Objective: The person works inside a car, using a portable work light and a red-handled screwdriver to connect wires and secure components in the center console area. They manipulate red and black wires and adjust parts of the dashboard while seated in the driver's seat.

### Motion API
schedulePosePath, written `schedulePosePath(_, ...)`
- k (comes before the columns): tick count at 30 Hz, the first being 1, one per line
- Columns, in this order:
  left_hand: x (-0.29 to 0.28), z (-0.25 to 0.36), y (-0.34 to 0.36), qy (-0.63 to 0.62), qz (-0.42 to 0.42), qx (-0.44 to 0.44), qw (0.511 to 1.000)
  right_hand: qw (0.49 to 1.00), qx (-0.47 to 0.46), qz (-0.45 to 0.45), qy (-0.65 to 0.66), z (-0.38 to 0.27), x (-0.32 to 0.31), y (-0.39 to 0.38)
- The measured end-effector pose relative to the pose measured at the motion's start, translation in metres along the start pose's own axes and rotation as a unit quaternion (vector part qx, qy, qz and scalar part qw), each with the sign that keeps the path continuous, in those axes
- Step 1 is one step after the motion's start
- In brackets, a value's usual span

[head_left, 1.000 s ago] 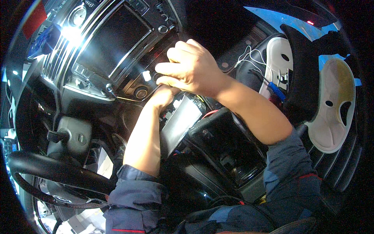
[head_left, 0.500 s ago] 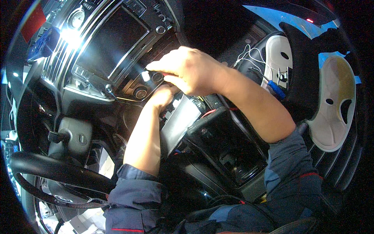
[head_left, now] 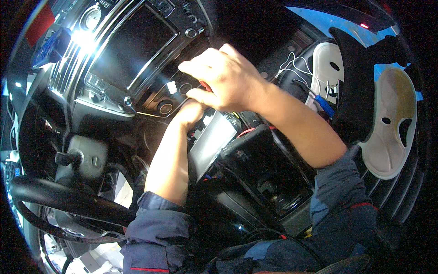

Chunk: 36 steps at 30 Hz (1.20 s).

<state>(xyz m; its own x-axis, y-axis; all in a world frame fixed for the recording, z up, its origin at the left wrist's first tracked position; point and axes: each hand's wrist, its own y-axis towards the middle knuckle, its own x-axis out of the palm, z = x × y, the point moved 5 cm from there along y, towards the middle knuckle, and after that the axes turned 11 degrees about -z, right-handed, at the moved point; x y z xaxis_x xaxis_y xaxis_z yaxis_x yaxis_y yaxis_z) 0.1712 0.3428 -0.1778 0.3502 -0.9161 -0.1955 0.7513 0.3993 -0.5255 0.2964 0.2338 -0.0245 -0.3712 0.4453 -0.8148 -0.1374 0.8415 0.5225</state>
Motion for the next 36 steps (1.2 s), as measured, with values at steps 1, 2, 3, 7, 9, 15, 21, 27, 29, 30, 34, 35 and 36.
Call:
schedulePosePath(1,-0.004,0.000,-0.001,0.070,0.027,-0.017,0.997,0.997,-0.001,-0.031,0.075,0.002,0.001,0.000)
schedulePosePath(2,-0.002,0.001,-0.001,0.067,0.014,-0.011,0.998,0.979,0.017,-0.083,0.183,0.005,0.006,0.001)
schedulePosePath(3,-0.001,0.001,-0.001,0.066,0.000,-0.005,0.998,0.985,0.004,-0.114,0.131,0.004,0.007,0.000)
schedulePosePath(7,0.000,0.006,-0.002,0.067,-0.017,0.018,0.997,0.991,0.028,-0.118,-0.057,0.005,0.009,0.000)
schedulePosePath(9,0.001,0.008,-0.003,0.080,-0.022,0.027,0.996,0.998,-0.014,0.022,0.051,0.001,0.002,0.000)
schedulePosePath(15,0.001,0.011,-0.007,0.136,0.011,-0.027,0.990,0.996,-0.047,0.068,-0.043,-0.001,0.008,-0.004)
schedulePosePath(21,0.004,0.012,-0.005,0.055,-0.016,0.014,0.998,0.980,-0.062,0.050,0.181,0.002,0.008,-0.001)
schedulePosePath(27,0.002,0.009,-0.006,0.080,-0.019,0.019,0.996,0.999,-0.035,0.015,0.016,-0.004,0.015,-0.003)
schedulePosePath(29,0.000,0.007,-0.006,0.104,0.010,0.021,0.994,0.997,-0.021,0.026,0.075,0.000,0.012,-0.002)
schedulePosePath(30,-0.002,0.008,-0.006,0.117,0.026,0.030,0.992,0.991,-0.011,0.025,0.129,0.003,0.011,0.000)
schedulePosePath(34,-0.002,0.012,-0.006,0.177,0.065,0.080,0.979,0.985,0.004,-0.074,0.159,0.007,0.010,0.003)
schedulePosePath(35,-0.003,0.005,-0.007,0.176,0.073,0.005,0.982,0.986,-0.002,-0.057,0.157,0.006,0.007,0.003)
schedulePosePath(36,-0.002,0.011,-0.011,0.184,0.110,0.063,0.975,0.990,-0.018,-0.042,0.130,0.003,0.005,0.002)
